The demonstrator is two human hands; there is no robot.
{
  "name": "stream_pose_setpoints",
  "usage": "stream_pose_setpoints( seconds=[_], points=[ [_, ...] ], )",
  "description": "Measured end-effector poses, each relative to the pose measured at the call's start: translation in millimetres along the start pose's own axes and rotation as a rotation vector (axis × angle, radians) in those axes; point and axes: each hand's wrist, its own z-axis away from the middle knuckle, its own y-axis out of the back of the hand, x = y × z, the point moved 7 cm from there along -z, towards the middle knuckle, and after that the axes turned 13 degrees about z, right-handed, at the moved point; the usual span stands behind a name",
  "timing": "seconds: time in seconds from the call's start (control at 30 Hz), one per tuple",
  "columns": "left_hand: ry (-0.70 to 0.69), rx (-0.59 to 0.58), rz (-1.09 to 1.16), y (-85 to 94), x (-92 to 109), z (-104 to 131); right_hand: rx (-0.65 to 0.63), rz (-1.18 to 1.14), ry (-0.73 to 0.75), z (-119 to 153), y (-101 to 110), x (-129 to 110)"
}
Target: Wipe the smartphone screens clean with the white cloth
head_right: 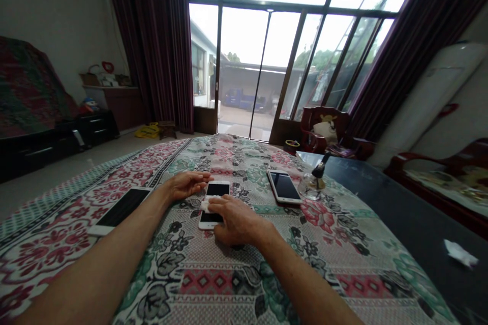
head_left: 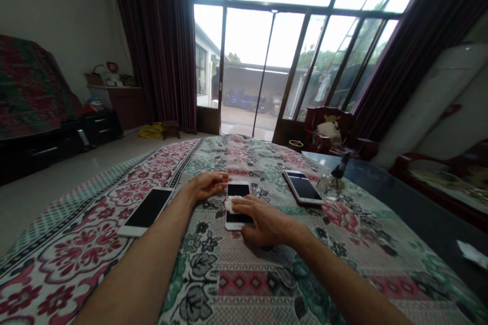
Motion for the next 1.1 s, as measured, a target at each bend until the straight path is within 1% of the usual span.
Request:
stream_pose_setpoints(
  seconds=[0.1, 0.2, 0.4, 0.57, 0.67, 0.73, 0.8, 1.0, 1.1],
  points=[
    [0.031, 0.021, -0.034, 0.6, 0, 0, 0.002, 0.016, 0.023, 0, 1, -5],
    [0.042, 0.028, -0.025, 2.8, 0, -1, 0.005, 0.050, 0.021, -7, -2, -1],
    [0.082, -0.079, 0.064, 4.3, -1, -2, 0.038, 0.151, -0.076, -32, -10, 30],
    [0.087, -0.056, 0.073, 8.0, -1, -4, 0.040, 0.202, -0.153, -50, -17, 55],
    [0.074, -0.055, 0.088, 7.2, 0, -2, 0.035, 0.222, -0.181, -53, -19, 59],
    [0.065, -0.051, 0.097, 6.1, 1, 0, 0.029, 0.222, -0.175, -49, -18, 53],
    [0.063, -0.051, 0.104, 4.8, 1, 2, 0.029, 0.211, -0.164, -39, -15, 43],
    [0.085, -0.071, 0.120, 4.6, 0, 3, 0.038, 0.155, -0.069, 5, -5, -2],
    [0.078, -0.063, 0.123, 5.8, 0, 3, 0.013, 0.116, -0.044, 23, -2, -18]
  ],
)
